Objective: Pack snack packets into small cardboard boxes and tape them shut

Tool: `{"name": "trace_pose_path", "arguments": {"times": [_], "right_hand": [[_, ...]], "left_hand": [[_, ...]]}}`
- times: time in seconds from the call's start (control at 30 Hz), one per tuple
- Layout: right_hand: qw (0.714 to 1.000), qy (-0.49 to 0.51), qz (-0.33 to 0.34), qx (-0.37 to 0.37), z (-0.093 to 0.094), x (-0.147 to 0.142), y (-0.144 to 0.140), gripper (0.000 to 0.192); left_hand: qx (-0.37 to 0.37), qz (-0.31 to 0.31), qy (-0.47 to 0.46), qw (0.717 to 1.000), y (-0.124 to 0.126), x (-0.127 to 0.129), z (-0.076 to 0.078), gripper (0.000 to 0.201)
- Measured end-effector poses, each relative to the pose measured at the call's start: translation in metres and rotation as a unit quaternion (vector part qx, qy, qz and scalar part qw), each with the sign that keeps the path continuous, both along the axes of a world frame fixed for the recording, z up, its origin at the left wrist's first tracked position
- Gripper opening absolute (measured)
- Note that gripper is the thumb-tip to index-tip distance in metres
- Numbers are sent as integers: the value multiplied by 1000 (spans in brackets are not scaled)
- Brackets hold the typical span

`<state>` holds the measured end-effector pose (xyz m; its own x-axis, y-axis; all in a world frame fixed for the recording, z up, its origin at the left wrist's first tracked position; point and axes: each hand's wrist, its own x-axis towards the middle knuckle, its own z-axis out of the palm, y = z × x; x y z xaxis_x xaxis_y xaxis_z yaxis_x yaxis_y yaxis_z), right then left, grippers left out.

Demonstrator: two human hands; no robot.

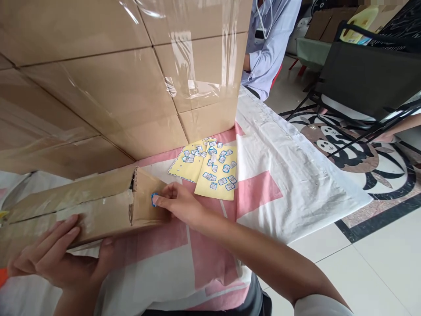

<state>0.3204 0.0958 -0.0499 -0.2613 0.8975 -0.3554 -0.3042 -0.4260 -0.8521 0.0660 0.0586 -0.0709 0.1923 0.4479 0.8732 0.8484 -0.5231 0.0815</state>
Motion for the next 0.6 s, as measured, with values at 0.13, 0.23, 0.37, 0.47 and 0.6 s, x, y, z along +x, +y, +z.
{"name": "trace_pose_path", "arguments": {"times": [0.13,0.23,0.37,0.47,0.6], "right_hand": [[979,-67,-74,180,-2,-6,-17,18],[955,-139,-67,253,-7,-10,-39,25],[942,-163,-22,293,-19,-15,-58,64],[944,-188,11,270,-22,-14,-56,74],[942,-258,29,212,-12,-6,-47,87]], "left_hand": [[11,-2,15,1000,2,-2,0,76],[19,4,28,999,4,-2,1,70],[-1,-5,6,1000,6,1,2,54],[-6,-3,-14,1000,8,3,2,52],[16,7,4,1000,9,7,4,53]]}}
